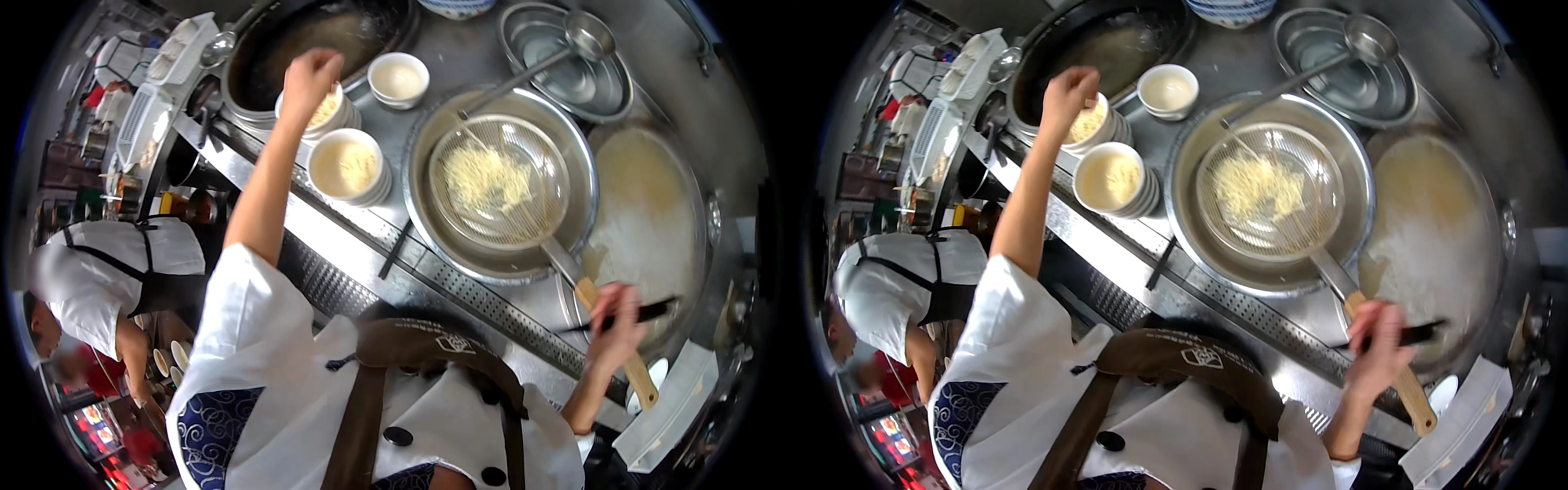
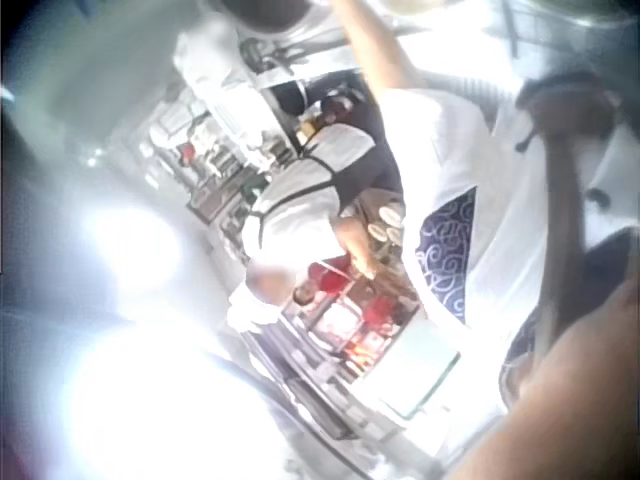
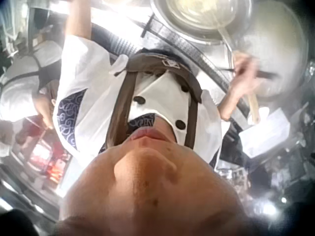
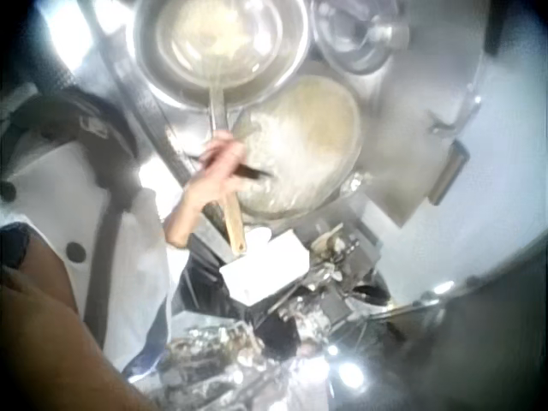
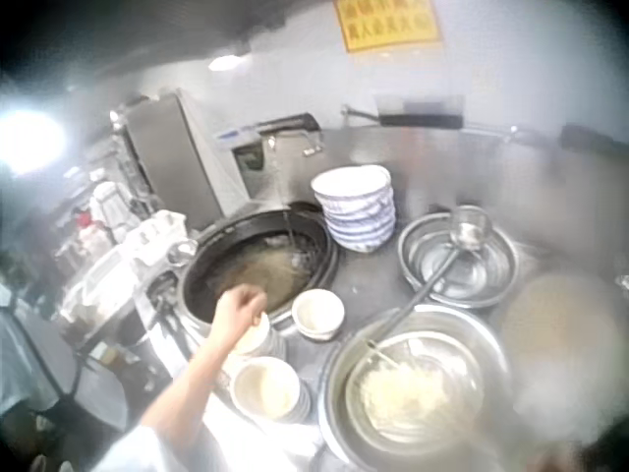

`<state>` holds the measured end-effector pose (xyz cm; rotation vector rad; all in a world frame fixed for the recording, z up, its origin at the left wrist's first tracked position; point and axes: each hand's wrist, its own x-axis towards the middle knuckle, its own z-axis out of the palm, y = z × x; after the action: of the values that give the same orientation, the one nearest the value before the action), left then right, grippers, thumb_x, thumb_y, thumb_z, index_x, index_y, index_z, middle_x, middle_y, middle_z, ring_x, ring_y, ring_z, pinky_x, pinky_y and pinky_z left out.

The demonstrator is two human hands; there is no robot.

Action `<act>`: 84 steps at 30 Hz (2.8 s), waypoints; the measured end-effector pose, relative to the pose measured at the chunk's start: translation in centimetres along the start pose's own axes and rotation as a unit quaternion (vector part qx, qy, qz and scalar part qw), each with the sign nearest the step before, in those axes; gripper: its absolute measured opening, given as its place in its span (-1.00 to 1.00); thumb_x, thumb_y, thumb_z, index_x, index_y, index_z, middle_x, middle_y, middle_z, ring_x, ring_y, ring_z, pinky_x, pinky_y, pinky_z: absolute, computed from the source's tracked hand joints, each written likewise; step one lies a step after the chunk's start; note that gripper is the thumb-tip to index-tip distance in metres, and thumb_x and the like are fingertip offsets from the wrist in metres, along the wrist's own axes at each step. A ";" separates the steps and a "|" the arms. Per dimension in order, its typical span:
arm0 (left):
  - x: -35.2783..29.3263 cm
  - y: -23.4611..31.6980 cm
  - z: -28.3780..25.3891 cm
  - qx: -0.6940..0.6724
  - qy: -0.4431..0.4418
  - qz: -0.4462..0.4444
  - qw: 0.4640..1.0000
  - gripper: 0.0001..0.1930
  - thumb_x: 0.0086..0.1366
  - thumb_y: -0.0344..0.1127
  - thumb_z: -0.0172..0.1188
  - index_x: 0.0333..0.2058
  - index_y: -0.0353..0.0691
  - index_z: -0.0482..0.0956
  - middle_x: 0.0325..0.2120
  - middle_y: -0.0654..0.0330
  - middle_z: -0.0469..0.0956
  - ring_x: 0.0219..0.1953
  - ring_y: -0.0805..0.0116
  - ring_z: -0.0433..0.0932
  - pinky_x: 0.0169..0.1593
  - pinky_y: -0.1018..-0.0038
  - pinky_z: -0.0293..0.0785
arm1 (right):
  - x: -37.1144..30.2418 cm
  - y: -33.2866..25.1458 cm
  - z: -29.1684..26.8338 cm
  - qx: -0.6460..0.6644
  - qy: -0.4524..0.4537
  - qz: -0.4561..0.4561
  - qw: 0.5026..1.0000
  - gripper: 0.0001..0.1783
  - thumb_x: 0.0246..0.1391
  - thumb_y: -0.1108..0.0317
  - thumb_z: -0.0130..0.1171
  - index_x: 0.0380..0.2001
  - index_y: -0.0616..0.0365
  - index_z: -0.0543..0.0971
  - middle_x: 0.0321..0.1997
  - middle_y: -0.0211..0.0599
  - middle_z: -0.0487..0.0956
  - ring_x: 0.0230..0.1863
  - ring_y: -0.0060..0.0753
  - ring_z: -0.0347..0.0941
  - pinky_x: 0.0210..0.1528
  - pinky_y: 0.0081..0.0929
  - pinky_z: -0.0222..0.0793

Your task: The person uses chopsticks to transfer portions of noodles from a large strainer into multiple bowls and then adds broth to the bowls using a ladle.

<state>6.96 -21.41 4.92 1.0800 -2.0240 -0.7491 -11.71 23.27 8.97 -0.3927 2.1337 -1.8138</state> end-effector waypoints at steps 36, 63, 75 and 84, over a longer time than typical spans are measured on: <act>7.5 -0.3 8.5 0.171 -0.096 0.217 0.956 -0.45 -0.03 -0.48 0.03 0.03 -0.12 0.27 0.03 -0.15 0.22 -0.01 -0.10 0.30 0.00 0.28 0.28 | 11.3 15.1 14.1 0.306 0.172 0.163 0.922 -0.76 0.03 0.40 0.04 -0.49 0.46 0.39 -0.46 -0.02 0.46 -0.51 -0.18 0.51 -0.46 -0.54 0.54; -14.0 8.9 2.6 -0.275 -0.116 -0.231 0.926 -0.42 -0.02 -0.64 -0.21 0.08 -0.28 0.11 -0.15 -0.05 0.34 -0.27 0.10 0.51 -0.46 0.35 0.61 | 14.2 -13.1 1.6 0.573 -0.234 0.036 0.784 -0.86 0.03 0.53 -0.05 -0.40 0.47 0.38 -0.34 0.03 0.46 -0.25 -0.20 0.46 -0.22 -0.54 0.54; -15.8 8.9 8.9 -0.444 -0.256 -0.338 0.789 -0.48 -0.07 -0.67 -0.20 -0.01 -0.53 0.11 -0.15 -0.15 0.32 -0.22 -0.04 0.47 -0.39 0.29 0.62 | 12.4 -20.4 0.6 0.516 -0.381 -0.140 0.754 -0.81 0.02 0.58 -0.05 -0.29 0.53 0.37 -0.26 0.00 0.45 -0.23 -0.28 0.45 -0.12 -0.58 0.47; -16.3 9.1 4.8 -0.478 -0.235 -0.347 0.772 -0.49 -0.03 -0.68 -0.24 0.00 -0.53 0.08 -0.11 -0.17 0.29 -0.18 -0.02 0.46 -0.38 0.32 0.63 | 5.6 -5.2 2.8 0.018 -0.062 -0.172 0.983 -0.67 0.07 0.25 0.01 -0.41 0.41 0.51 -0.47 -0.12 0.55 -0.45 -0.40 0.52 -0.29 -0.58 0.42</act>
<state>5.52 -2.27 3.83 1.0013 -1.1391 -2.3052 -15.67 17.64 13.39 -0.8904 2.0402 -1.9428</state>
